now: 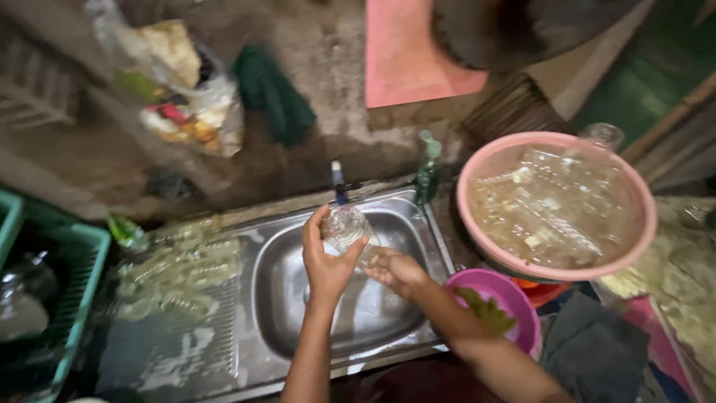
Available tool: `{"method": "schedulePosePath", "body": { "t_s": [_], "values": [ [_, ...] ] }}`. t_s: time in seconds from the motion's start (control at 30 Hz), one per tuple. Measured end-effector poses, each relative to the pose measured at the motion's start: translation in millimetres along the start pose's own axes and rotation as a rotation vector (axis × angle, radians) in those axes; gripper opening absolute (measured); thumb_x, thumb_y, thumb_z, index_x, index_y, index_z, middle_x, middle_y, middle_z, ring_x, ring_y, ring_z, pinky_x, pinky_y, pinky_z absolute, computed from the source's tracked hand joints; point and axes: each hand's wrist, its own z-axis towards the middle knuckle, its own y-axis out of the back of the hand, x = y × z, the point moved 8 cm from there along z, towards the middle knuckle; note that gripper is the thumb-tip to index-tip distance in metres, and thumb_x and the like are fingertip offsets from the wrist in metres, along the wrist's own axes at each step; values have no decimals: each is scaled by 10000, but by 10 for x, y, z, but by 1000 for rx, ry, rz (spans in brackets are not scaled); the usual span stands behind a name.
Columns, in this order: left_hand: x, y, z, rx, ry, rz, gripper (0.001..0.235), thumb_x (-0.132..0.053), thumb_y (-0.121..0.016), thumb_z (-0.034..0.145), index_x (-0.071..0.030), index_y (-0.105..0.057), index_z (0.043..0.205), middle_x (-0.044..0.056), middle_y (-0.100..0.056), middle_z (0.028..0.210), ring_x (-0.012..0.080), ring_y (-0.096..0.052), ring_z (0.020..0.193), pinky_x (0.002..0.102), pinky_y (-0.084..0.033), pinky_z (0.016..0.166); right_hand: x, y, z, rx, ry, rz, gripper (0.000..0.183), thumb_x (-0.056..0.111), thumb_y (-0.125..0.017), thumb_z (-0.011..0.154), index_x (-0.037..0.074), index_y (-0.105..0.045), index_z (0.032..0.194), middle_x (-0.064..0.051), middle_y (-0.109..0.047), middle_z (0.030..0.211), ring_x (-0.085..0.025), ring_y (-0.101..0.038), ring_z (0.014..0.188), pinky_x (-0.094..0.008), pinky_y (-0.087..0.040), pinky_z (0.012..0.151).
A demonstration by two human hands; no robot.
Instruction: The person washes cut plastic bottles by hand under running water in a kitchen sink, rinsing each piece and placing them into a pink basin filled with water. The person handles the bottles one at a time, rinsing the interior and exterior before submerging them in the basin.
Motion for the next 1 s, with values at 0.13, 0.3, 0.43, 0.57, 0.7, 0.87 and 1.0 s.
{"method": "schedulePosePath", "body": {
  "t_s": [0.13, 0.3, 0.43, 0.57, 0.7, 0.87, 1.0],
  "values": [
    [-30, -178, -24, 110, 6, 75, 854, -121, -917, 680, -39, -505, 1424, 177, -596, 1344, 299, -609, 1226, 390, -508, 1013, -2, 59, -7, 38, 24, -56, 365, 30, -418, 1027, -21, -552, 1363, -185, -642, 1181, -236, -664, 986, -347, -573, 921],
    [115, -398, -39, 226, 159, 47, 904, -141, -907, 664, -60, -466, 1449, 165, -608, 1361, 296, -632, 1219, 383, -517, 1009, 13, 283, -3, -66, 14, -221, 343, 74, -477, 1035, 54, -543, 1371, -74, -647, 1150, -237, -699, 974, -371, -609, 866],
    [4, -584, -72, 244, 8, 67, 884, -92, -900, 670, -34, -470, 1440, 193, -592, 1376, 317, -597, 1267, 397, -477, 1066, 180, 497, 59, -86, 164, -360, 310, 73, -549, 1002, 61, -602, 1307, -118, -701, 1097, -271, -715, 901, -386, -614, 785],
    [8, -809, -129, 280, 52, -6, 892, -48, -879, 673, -29, -443, 1451, 183, -576, 1377, 299, -592, 1253, 391, -470, 1066, 533, 706, -70, -197, 431, -756, 371, -30, -626, 841, 20, -692, 1203, -152, -721, 1065, -287, -715, 904, -419, -604, 792],
    [-45, -1035, -221, 300, 94, -66, 897, -32, -875, 672, -44, -427, 1449, 148, -587, 1334, 258, -608, 1227, 385, -489, 1064, 935, 717, -585, -212, 785, -1348, 319, 69, -565, 932, 66, -705, 1218, -197, -711, 1123, -358, -690, 1005, -428, -546, 886],
    [-173, -1377, -340, 327, 107, -234, 920, -25, -909, 708, -54, -374, 1455, 128, -522, 1358, 252, -566, 1263, 386, -526, 1080, 1393, 935, -1085, -202, 507, -1158, 302, 216, -564, 965, 90, -631, 1230, -188, -725, 1082, -364, -683, 992, -457, -550, 880],
    [-332, -1568, -471, 359, 59, -273, 953, -9, -929, 752, -59, -320, 1482, 136, -434, 1453, 260, -499, 1352, 394, -517, 1109, 1865, 1113, -1697, -353, 350, -1286, 398, 169, -625, 951, 93, -619, 1342, -221, -690, 1090, -321, -674, 970, -423, -535, 872]
  ]
}}
